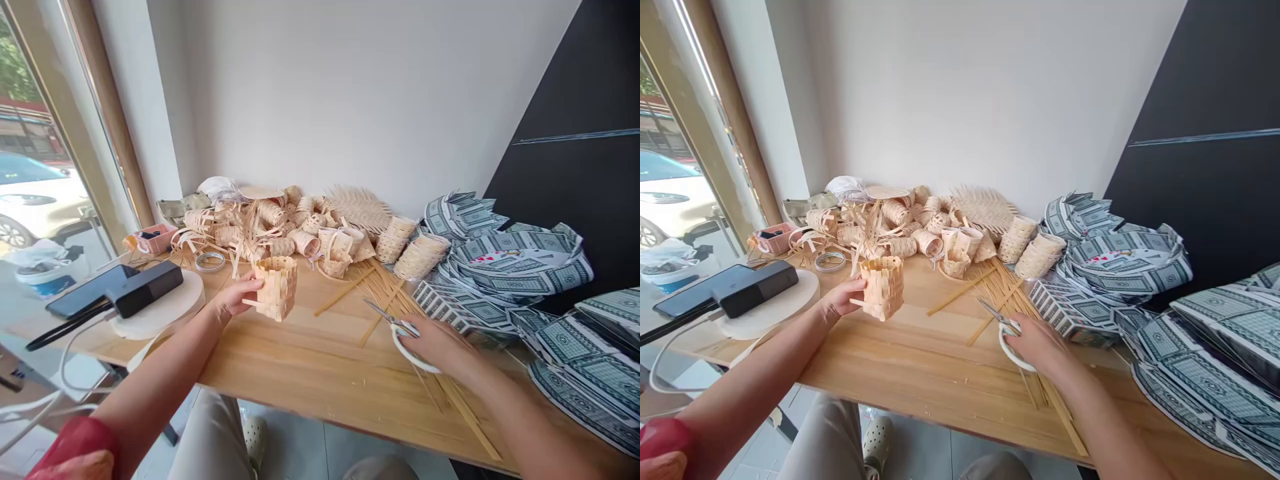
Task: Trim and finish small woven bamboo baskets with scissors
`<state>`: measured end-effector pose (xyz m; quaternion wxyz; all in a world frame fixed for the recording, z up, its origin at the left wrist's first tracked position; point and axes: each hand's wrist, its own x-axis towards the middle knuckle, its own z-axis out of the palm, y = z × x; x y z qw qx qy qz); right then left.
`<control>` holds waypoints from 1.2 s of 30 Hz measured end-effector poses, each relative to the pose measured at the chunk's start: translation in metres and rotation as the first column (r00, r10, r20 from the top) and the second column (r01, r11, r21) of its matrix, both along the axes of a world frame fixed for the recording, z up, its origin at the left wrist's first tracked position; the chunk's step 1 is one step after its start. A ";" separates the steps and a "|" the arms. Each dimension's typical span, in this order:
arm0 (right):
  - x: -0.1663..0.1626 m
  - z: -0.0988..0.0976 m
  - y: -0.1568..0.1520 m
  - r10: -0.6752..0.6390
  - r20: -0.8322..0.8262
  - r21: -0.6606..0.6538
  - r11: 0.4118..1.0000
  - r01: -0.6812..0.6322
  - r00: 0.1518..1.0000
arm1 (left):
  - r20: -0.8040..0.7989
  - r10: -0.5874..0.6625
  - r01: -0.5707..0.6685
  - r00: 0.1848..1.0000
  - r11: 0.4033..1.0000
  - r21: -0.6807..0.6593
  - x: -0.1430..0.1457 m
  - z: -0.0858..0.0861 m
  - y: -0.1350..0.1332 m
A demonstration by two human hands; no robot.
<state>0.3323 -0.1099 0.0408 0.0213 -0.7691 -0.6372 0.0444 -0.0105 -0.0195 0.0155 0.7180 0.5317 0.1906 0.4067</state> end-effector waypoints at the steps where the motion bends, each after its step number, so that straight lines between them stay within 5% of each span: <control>1: 0.004 -0.002 -0.004 -0.006 0.013 -0.019 1.000 0.006 1.000 | -0.009 0.012 -0.013 1.000 1.000 -0.006 0.002 0.000 0.001; 8: 0.007 0.002 -0.019 -0.026 0.088 -0.046 0.998 0.030 0.996 | -0.139 0.073 -0.074 0.988 0.997 -0.003 0.015 0.016 -0.006; 13: -0.042 0.024 -0.028 0.199 -0.293 0.209 0.968 -0.141 0.935 | -0.155 0.079 -0.075 0.985 0.997 0.029 0.039 0.040 -0.026; 17: -0.092 0.031 -0.032 0.215 -0.839 0.213 0.975 -0.063 0.499 | -0.091 0.164 -0.157 0.982 0.985 0.077 0.063 0.051 -0.048; 21: -0.114 0.028 -0.032 0.250 -0.944 0.245 0.968 -0.053 0.216 | -0.069 0.202 -0.188 0.977 0.967 0.171 0.077 0.053 -0.066; 27: -0.111 0.029 -0.037 0.304 -0.953 0.304 0.952 0.032 0.013 | 0.028 0.249 -0.249 0.968 0.940 0.233 0.073 0.052 -0.086; 36: -0.113 0.035 -0.051 0.279 -0.958 0.273 0.958 0.081 -0.069 | 0.086 0.481 -0.444 0.872 0.707 0.550 0.079 0.041 -0.118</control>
